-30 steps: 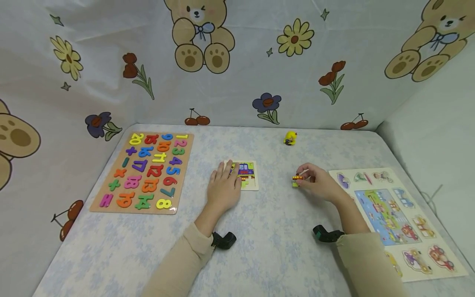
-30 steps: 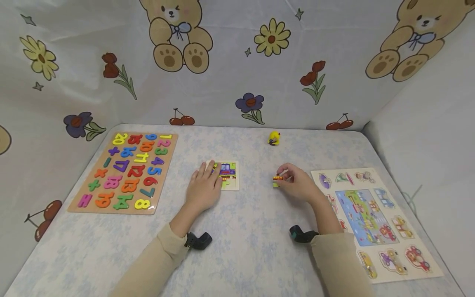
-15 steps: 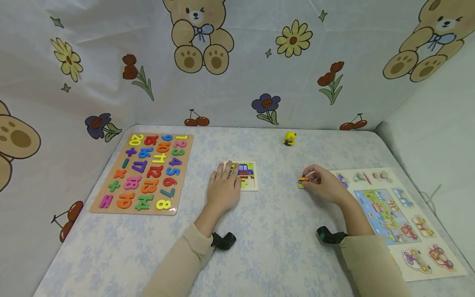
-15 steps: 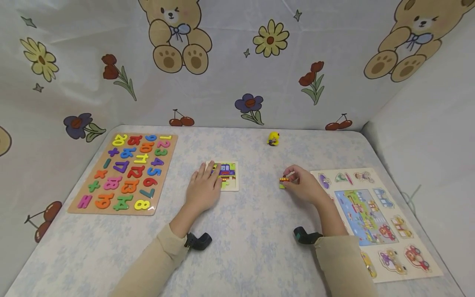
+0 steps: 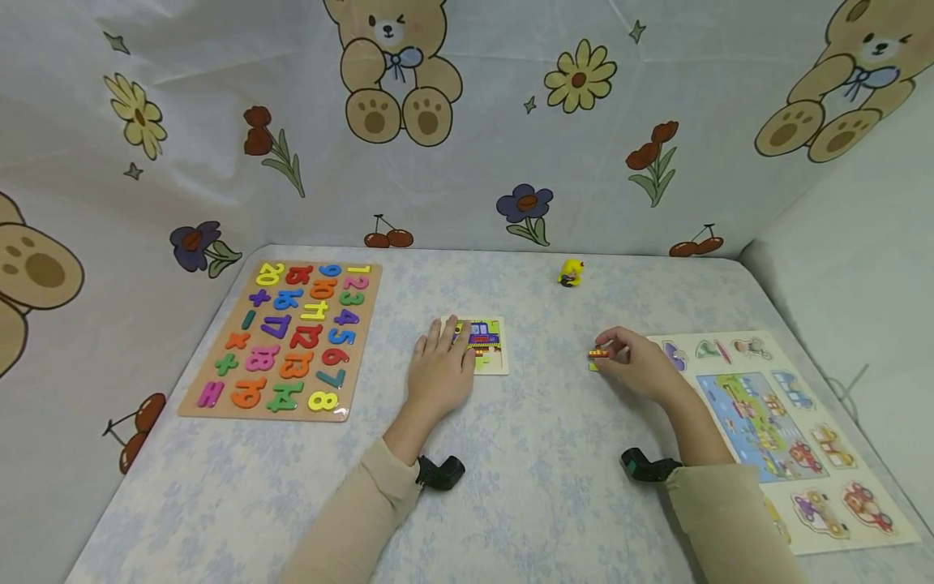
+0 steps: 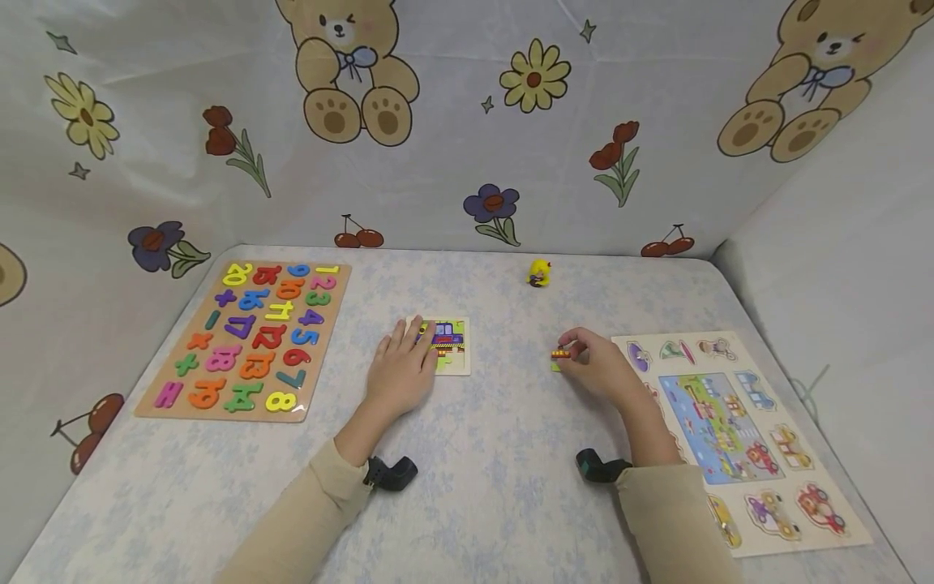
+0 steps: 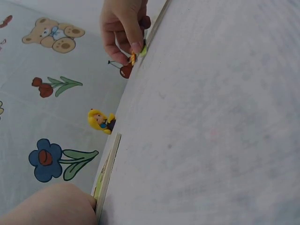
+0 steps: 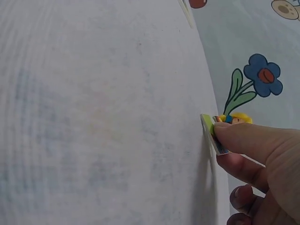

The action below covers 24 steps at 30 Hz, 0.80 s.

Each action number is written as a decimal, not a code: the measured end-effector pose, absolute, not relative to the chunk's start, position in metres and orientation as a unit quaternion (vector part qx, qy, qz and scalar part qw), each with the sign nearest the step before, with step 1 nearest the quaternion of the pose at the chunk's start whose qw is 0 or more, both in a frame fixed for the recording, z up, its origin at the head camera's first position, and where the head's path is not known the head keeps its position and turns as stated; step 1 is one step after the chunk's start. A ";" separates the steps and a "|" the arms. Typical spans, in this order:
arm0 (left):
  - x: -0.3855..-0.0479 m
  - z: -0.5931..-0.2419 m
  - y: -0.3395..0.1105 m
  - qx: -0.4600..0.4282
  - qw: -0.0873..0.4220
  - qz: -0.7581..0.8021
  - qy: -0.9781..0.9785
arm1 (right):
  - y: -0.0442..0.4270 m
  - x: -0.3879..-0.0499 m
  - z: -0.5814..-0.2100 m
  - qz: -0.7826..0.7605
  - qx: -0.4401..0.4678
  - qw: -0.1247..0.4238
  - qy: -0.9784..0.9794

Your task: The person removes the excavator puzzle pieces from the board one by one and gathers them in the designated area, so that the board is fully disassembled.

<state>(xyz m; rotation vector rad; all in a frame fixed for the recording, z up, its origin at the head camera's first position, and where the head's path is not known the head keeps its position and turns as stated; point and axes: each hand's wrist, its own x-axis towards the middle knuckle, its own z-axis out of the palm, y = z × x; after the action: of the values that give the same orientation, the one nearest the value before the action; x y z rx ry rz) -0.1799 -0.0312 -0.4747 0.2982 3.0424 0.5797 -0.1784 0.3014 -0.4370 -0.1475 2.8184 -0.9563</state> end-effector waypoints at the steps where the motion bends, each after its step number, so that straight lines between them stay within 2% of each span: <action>1: -0.180 -0.475 -0.031 0.096 0.015 0.186 0.978 | 0.301 -0.178 -0.437 -0.318 -0.051 0.077 0.944; 24: -0.180 -0.474 -0.033 0.107 0.020 0.205 0.973 | 0.297 -0.175 -0.439 -0.274 -0.070 0.057 0.957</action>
<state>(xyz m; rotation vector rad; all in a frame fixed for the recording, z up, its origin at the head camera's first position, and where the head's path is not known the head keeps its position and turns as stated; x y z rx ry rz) -0.1804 -0.0334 -0.4737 0.3325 3.0181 0.6354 -0.1751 0.2975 -0.4392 -0.2138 2.9036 -0.8325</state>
